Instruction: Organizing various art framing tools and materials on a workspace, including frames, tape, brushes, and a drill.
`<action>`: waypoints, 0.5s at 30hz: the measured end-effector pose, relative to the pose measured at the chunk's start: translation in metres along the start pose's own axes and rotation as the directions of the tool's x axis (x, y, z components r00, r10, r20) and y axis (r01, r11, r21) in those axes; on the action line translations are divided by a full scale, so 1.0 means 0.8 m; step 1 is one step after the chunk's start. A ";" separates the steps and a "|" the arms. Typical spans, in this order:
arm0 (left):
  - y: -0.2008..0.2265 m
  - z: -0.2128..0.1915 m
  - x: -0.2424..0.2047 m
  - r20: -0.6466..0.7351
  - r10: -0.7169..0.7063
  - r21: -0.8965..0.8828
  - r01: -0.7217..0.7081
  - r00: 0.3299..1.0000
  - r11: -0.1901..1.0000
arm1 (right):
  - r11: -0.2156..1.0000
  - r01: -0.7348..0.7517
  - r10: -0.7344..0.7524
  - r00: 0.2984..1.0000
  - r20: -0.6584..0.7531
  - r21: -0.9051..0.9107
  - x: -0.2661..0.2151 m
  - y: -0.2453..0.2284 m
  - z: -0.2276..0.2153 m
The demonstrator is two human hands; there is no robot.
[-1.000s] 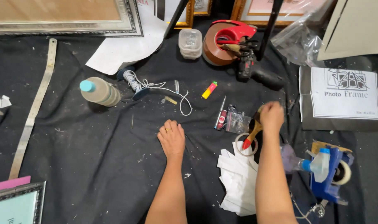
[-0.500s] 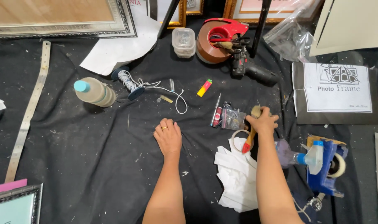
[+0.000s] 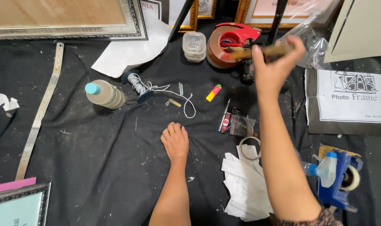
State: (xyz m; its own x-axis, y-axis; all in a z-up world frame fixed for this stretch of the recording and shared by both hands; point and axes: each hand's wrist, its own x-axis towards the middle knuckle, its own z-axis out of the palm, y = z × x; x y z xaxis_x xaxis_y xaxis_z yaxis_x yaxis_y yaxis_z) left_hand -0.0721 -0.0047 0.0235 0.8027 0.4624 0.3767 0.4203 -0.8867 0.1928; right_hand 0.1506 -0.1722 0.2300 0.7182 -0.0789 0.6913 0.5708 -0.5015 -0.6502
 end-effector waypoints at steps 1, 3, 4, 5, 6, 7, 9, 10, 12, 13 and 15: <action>0.001 -0.001 0.000 0.002 -0.001 0.002 0.001 1.000 1.000 | 1.000 -0.002 0.002 1.000 0.002 0.001 0.010 0.011 0.017; 0.000 -0.002 0.002 0.001 -0.001 0.009 0.001 1.000 1.000 | 0.980 0.145 -0.145 0.989 0.004 -0.140 0.030 0.033 0.054; 0.001 -0.003 0.002 -0.001 -0.005 0.014 0.005 1.000 1.000 | 0.980 0.145 -0.145 0.989 0.005 -0.134 0.029 0.046 0.064; 0.001 -0.004 0.003 0.001 -0.001 0.007 0.001 1.000 1.000 | 0.982 0.134 -0.129 0.991 0.048 -0.134 0.027 0.058 0.076; 0.001 -0.005 0.003 0.002 0.003 0.001 -0.003 1.000 1.000 | 0.983 0.124 -0.113 0.990 0.090 -0.134 0.025 0.071 0.088; 0.000 -0.003 0.004 0.001 0.000 0.004 0.000 1.000 1.000 | 0.984 0.125 -0.113 0.989 0.092 -0.130 0.022 0.082 0.093; 0.000 0.000 0.001 0.006 0.001 0.015 -0.001 1.000 1.000 | 0.965 0.135 -0.066 0.955 0.291 -0.224 0.013 0.105 0.099; -0.002 0.000 0.001 0.011 0.000 0.017 0.000 1.000 1.000 | 0.965 0.132 -0.062 0.954 0.294 -0.225 0.010 0.104 0.091; -0.001 0.002 0.001 0.009 -0.004 -0.004 0.004 1.000 1.000 | 0.845 0.091 0.147 0.907 0.394 -0.526 0.007 0.104 0.073; -0.001 0.002 0.001 0.012 -0.002 -0.007 0.002 1.000 1.000 | 0.843 0.091 0.150 0.907 0.393 -0.530 -0.004 0.095 0.062; -0.001 0.003 0.001 0.011 -0.012 -0.021 0.012 1.000 1.000 | 0.879 0.107 0.038 0.956 0.293 -0.464 -0.025 0.075 0.038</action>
State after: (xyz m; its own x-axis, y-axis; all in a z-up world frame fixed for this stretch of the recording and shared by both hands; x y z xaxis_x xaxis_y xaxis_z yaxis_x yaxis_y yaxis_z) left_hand -0.0708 -0.0040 0.0214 0.8023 0.4728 0.3645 0.4208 -0.8810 0.2165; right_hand 0.1829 -0.1743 0.1674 0.8243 0.1577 0.5438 0.3941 -0.8493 -0.3512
